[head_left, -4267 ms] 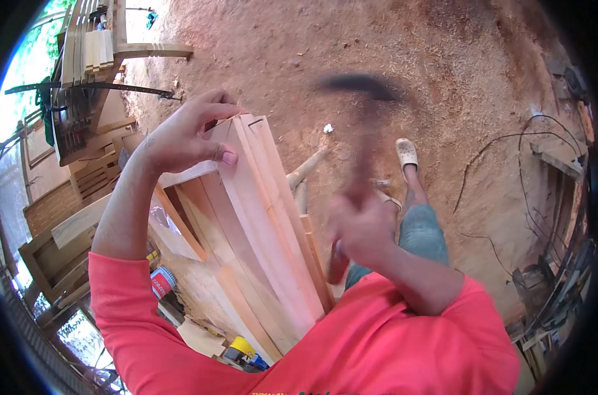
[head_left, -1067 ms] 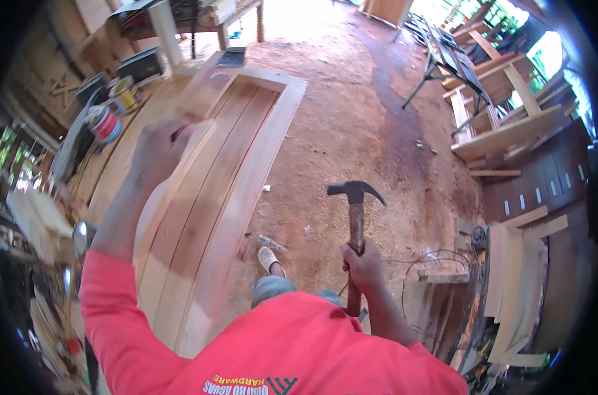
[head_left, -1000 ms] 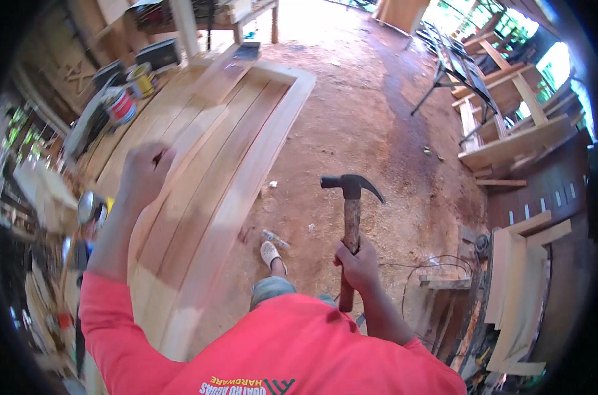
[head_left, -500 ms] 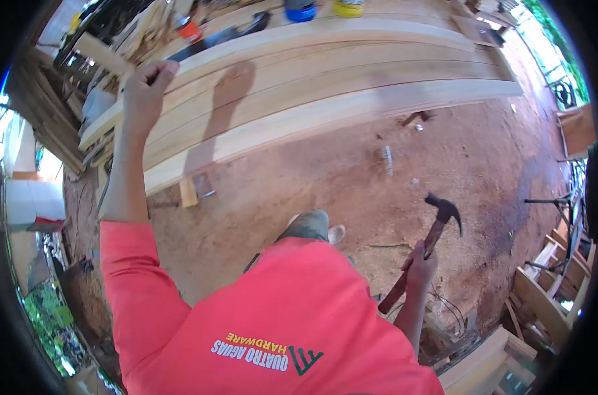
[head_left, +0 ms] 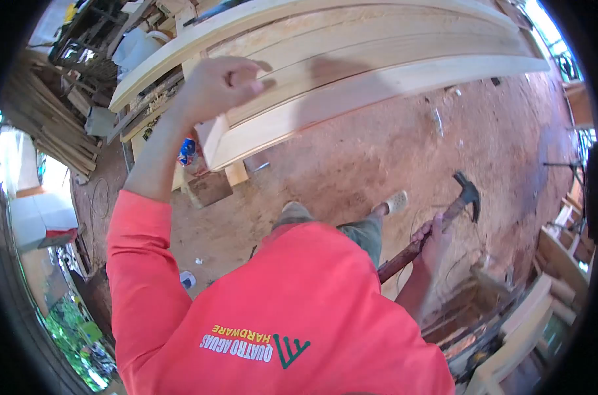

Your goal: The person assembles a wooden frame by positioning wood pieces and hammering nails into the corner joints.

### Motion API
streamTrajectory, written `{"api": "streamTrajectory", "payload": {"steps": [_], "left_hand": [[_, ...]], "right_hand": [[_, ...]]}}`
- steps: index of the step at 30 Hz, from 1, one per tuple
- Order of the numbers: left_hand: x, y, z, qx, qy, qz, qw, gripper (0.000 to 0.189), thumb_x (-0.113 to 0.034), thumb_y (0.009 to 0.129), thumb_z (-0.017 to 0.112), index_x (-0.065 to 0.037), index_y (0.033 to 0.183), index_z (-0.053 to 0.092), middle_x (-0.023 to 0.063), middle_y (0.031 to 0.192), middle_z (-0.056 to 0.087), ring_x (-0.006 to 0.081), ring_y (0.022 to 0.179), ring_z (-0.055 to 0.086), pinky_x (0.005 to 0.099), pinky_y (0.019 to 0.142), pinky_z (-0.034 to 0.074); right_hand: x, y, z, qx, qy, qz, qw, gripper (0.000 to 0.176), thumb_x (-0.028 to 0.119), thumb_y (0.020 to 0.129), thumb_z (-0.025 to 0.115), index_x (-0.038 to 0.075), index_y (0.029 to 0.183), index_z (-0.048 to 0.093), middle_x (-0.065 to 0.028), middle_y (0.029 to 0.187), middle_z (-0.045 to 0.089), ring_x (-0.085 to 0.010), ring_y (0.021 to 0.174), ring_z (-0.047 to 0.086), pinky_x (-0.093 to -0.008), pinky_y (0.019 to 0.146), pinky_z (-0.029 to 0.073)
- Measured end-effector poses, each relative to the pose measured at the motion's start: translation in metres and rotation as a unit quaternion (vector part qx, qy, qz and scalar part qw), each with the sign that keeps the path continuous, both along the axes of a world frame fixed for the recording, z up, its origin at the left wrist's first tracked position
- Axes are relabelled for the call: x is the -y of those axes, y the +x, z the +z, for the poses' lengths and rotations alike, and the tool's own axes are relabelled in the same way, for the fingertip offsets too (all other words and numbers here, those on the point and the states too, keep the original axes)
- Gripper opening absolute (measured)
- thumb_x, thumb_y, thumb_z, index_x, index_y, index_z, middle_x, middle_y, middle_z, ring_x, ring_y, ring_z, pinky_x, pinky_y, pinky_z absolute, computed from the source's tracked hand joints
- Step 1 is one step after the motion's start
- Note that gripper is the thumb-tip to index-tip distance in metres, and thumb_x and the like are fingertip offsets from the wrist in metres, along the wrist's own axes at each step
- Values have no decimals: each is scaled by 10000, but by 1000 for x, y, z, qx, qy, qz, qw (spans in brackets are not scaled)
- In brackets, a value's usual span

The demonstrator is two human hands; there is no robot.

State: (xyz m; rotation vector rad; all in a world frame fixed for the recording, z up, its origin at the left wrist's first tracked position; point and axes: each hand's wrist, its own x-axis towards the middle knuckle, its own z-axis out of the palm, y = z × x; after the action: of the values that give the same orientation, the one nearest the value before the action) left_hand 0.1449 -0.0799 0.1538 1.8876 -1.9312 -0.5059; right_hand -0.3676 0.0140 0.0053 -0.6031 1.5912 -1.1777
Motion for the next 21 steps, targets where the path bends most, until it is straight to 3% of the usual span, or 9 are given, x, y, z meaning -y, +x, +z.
{"api": "streamTrajectory", "payload": {"steps": [4,5,8,11,14,17,20,21], "left_hand": [[-24,32,-62,58,-5,-179,982,698,-658,823,785,-192,1334,686,76,991,687,253,891,695,378,818,567],[-23,42,-70,66,13,-214,974,753,-734,809,740,-243,1372,648,88,1142,695,312,1005,704,436,879,576],[-28,48,-67,86,13,-257,963,742,-647,818,795,-188,1381,646,111,1192,715,316,1061,709,441,929,559],[-24,51,-91,89,-61,-285,952,735,-628,843,780,-204,1421,618,132,1200,717,313,1037,713,444,922,558],[-24,45,-80,97,11,-265,959,750,-706,880,685,-270,1480,570,109,1322,698,346,1156,684,434,973,557],[-31,34,-58,55,129,-251,958,706,-657,936,653,-286,1523,525,115,1370,678,352,1227,652,443,1021,536],[-24,38,-82,59,-18,-345,937,628,-468,989,693,-232,1545,520,134,1409,659,321,1228,659,415,1036,527],[-23,38,-80,77,-6,-364,928,583,-462,1027,639,-237,1550,515,128,1484,611,335,1303,617,416,1083,502]], "right_hand": [[-79,65,33,-8,31,-23,999,282,318,1091,600,96,972,474,-15,684,501,-131,515,515,-306,472,471],[-89,80,48,-28,25,-37,999,280,319,1092,599,97,972,476,-15,685,502,-131,516,514,-305,472,470],[-124,113,65,-38,-23,-89,995,270,295,1093,590,91,960,473,-20,682,510,-135,504,521,-307,460,476],[-151,141,67,-7,-42,-110,993,256,268,1093,582,88,951,469,-24,683,516,-139,504,529,-307,458,480],[-177,173,54,5,-23,-92,995,242,246,1090,579,90,944,465,-25,670,516,-141,495,527,-304,463,475],[-209,213,15,29,-9,-66,997,250,260,1078,601,77,960,478,-24,655,526,-136,485,539,-295,460,464],[-228,261,-6,69,24,-28,997,274,289,1065,628,68,978,490,-20,661,544,-130,496,557,-291,460,456],[-233,279,-4,96,44,-24,994,293,308,1054,650,63,989,503,-12,662,555,-124,505,570,-294,465,458]]}}
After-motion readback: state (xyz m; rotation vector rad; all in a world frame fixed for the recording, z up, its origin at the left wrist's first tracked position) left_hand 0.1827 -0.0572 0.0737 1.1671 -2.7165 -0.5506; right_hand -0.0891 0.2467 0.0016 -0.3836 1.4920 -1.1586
